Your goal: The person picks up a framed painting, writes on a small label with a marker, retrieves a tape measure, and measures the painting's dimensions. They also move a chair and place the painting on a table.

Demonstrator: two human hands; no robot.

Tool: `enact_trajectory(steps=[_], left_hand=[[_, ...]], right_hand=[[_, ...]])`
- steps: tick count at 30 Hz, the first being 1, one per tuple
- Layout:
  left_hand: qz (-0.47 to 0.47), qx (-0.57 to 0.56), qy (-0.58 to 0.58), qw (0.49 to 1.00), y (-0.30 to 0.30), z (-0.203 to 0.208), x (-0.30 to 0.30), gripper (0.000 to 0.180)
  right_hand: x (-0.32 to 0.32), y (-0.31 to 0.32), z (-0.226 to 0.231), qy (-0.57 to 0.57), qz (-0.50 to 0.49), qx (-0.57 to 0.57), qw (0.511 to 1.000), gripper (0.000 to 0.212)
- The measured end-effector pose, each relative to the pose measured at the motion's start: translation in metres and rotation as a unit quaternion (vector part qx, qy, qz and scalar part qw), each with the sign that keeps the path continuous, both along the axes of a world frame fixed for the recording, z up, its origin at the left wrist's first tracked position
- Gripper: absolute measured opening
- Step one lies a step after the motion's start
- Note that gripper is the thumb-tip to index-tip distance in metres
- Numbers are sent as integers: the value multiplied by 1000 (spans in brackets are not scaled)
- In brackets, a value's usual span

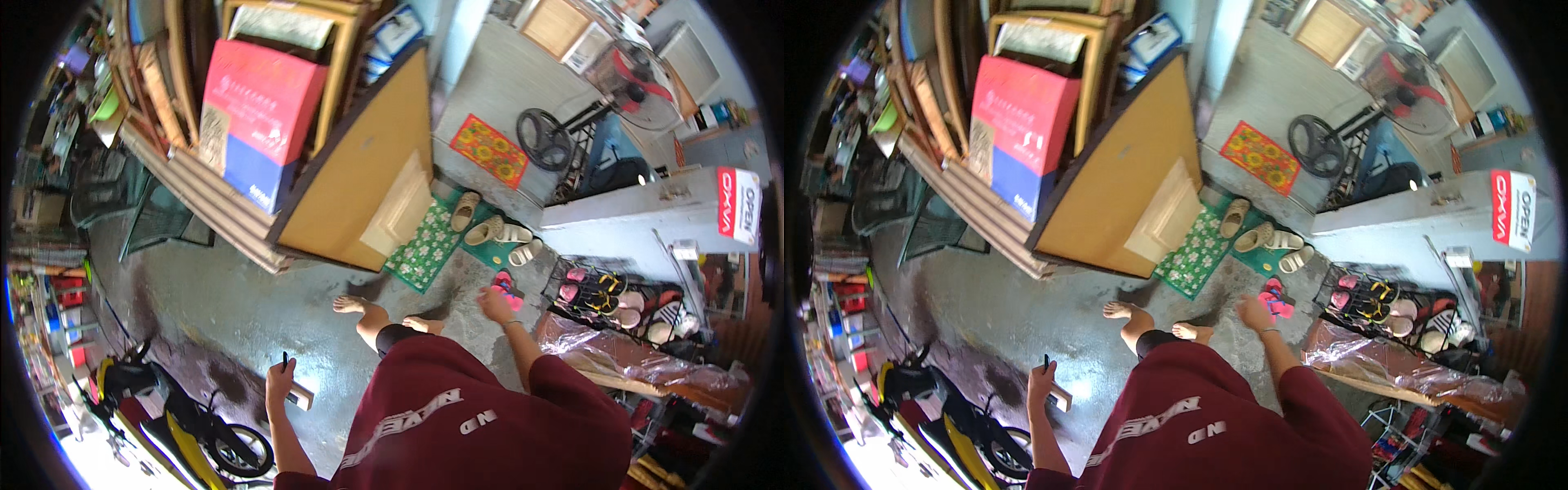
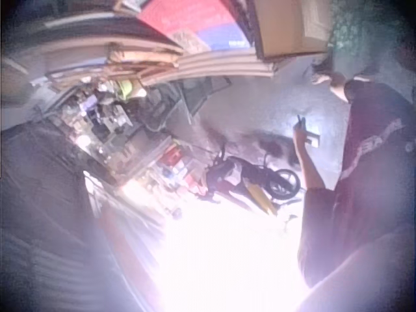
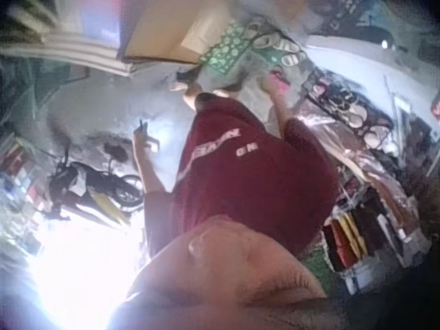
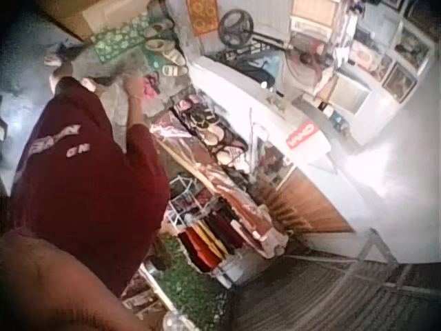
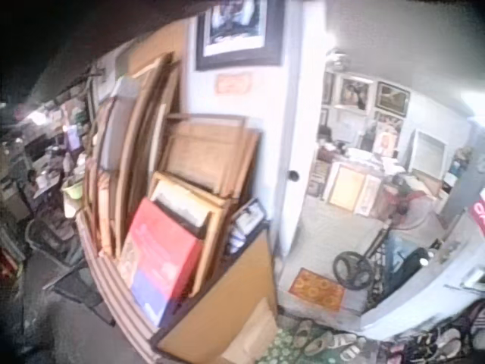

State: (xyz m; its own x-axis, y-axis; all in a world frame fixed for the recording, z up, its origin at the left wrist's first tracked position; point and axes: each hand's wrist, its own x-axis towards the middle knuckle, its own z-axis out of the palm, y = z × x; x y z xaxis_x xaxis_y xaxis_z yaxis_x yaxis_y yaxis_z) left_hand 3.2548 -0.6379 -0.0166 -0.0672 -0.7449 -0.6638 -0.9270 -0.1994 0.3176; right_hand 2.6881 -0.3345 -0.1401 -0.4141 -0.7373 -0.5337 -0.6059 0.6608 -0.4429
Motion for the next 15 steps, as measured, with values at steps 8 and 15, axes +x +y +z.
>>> enact_trajectory(steps=[8,15], left_hand=[[22,40,-19,999,111,-10,-56,58],[102,165,-97,976,200,-77,-111,58]], right_hand=[[-278,159,64,316,-559,-124,756,85],[-540,201,135,480,-663,-208,535,121]])
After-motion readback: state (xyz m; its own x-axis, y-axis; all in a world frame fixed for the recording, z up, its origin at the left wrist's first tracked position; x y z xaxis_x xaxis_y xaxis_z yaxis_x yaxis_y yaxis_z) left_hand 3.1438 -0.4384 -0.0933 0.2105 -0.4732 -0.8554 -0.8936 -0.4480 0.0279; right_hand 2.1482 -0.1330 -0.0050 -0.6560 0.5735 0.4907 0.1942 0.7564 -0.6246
